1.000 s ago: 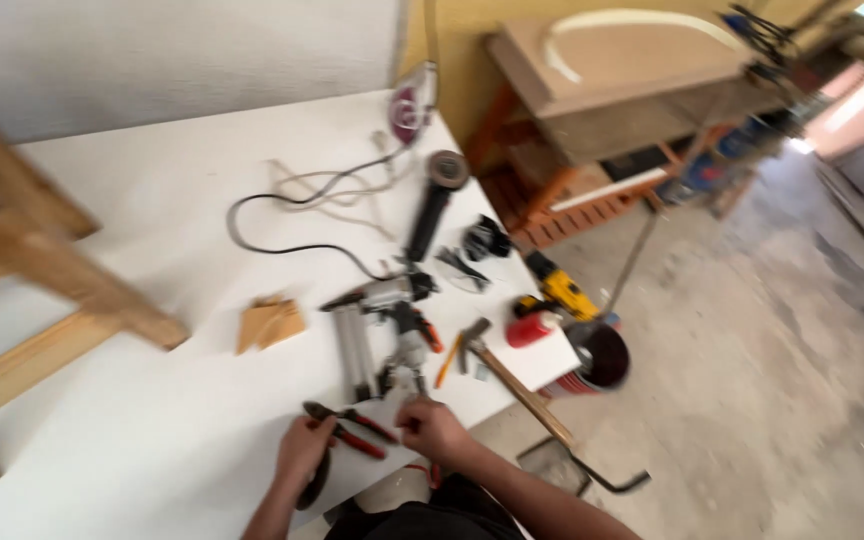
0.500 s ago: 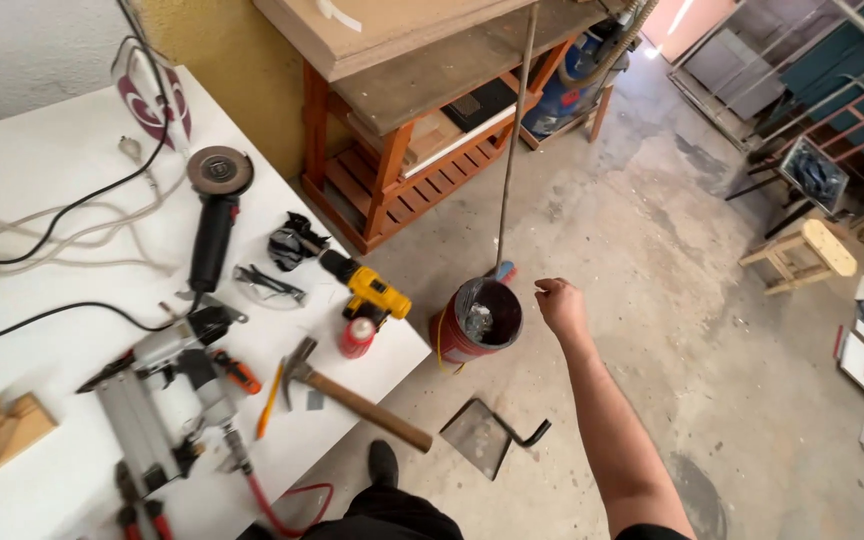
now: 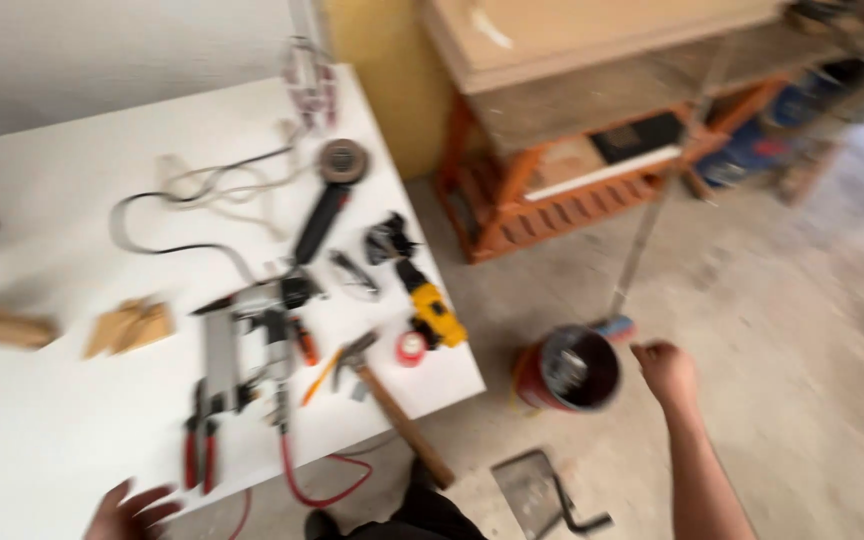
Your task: Reinforcing a wooden chair by gluing and nailing wooden blocks to the frame joints.
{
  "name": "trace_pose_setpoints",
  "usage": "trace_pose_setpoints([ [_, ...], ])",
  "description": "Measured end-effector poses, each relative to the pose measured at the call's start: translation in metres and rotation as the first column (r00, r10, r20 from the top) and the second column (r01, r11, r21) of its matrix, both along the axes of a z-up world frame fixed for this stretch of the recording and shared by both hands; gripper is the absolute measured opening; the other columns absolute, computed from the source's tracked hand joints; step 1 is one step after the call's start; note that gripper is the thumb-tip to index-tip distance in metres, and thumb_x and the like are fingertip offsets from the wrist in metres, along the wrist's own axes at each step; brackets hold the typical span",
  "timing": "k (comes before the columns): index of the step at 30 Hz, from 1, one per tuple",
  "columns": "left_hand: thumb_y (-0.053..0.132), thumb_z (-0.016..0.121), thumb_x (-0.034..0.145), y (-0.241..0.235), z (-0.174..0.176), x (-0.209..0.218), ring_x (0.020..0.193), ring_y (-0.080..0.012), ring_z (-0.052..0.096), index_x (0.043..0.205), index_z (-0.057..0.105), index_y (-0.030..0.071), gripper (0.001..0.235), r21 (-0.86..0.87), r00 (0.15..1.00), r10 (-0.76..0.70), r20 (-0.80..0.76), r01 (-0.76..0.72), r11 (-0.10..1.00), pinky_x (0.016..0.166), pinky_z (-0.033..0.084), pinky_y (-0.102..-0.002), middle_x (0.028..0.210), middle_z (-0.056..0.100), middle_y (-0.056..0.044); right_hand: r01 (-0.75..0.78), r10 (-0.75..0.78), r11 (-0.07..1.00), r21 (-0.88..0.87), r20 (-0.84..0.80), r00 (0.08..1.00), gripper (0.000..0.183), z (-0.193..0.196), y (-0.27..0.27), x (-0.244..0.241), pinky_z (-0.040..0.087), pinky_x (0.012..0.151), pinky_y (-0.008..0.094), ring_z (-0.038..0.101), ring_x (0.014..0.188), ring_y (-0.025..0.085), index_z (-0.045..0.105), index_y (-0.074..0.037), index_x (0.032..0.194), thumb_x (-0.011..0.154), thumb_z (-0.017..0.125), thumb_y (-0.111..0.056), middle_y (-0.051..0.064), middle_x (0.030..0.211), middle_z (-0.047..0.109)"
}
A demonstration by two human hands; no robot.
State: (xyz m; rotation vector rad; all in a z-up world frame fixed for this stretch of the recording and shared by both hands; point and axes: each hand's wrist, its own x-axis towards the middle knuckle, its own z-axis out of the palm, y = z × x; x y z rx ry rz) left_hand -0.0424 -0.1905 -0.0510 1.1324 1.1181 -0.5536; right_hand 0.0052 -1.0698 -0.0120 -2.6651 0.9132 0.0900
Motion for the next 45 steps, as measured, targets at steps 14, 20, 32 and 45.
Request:
trace_pose_setpoints([
  [14, -0.001, 0.074, 0.091, -0.106, 0.151, -0.098, 0.079, -0.0272, 0.071, 0.098, 0.067, -0.001, 0.011, -0.208, 0.845, 0.089, 0.528, 0.027, 0.978, 0.069, 0.063, -0.041, 0.092, 0.074, -0.019, -0.245, 0.440, -0.150, 0.958, 0.287, 0.851, 0.028, 0.069, 0.558, -0.108, 0.063, 0.060, 0.033, 0.074, 0.065, 0.024, 0.068, 0.004, 0.109, 0.091, 0.076, -0.016, 0.020, 0.083, 0.076],
  [20, 0.015, 0.082, 0.087, 0.017, 0.147, -0.204, 0.092, -0.0266, 0.078, 0.108, 0.080, 0.000, 0.026, 0.202, 0.962, 0.015, 0.272, -0.072, 0.977, 0.068, 0.049, -0.036, 0.101, 0.081, -0.013, -0.247, 0.553, 0.244, 0.938, 0.075, 0.830, 0.016, 0.066, 0.639, -0.144, 0.053, 0.053, 0.021, 0.067, 0.054, 0.010, 0.074, -0.008, 0.109, 0.096, 0.076, -0.018, 0.007, 0.067, 0.073],
  [32, 0.010, 0.078, 0.085, 0.070, 0.111, -0.261, 0.078, -0.0236, 0.070, 0.104, 0.077, -0.006, 0.025, 0.021, 0.845, 0.015, 0.534, -0.031, 0.999, 0.072, 0.061, -0.038, 0.092, 0.076, -0.014, -0.118, 0.571, 0.049, 0.992, 0.069, 0.818, 0.014, 0.062, 0.744, -0.199, 0.061, 0.052, 0.030, 0.073, 0.059, 0.024, 0.070, -0.001, 0.095, 0.092, 0.078, -0.012, 0.015, 0.069, 0.071],
  [45, 0.018, 0.083, 0.088, 0.147, 0.117, -0.170, 0.057, -0.0196, 0.059, 0.089, 0.072, 0.005, 0.017, 0.237, 0.972, 0.008, 0.235, -0.065, 0.969, 0.054, 0.047, -0.031, 0.067, 0.067, -0.012, -0.100, 0.412, 0.222, 0.970, -0.001, 0.911, 0.018, 0.009, 0.801, -0.057, 0.054, 0.054, 0.031, 0.067, 0.057, 0.024, 0.073, 0.007, 0.104, 0.095, 0.070, -0.008, 0.020, 0.065, 0.069],
])
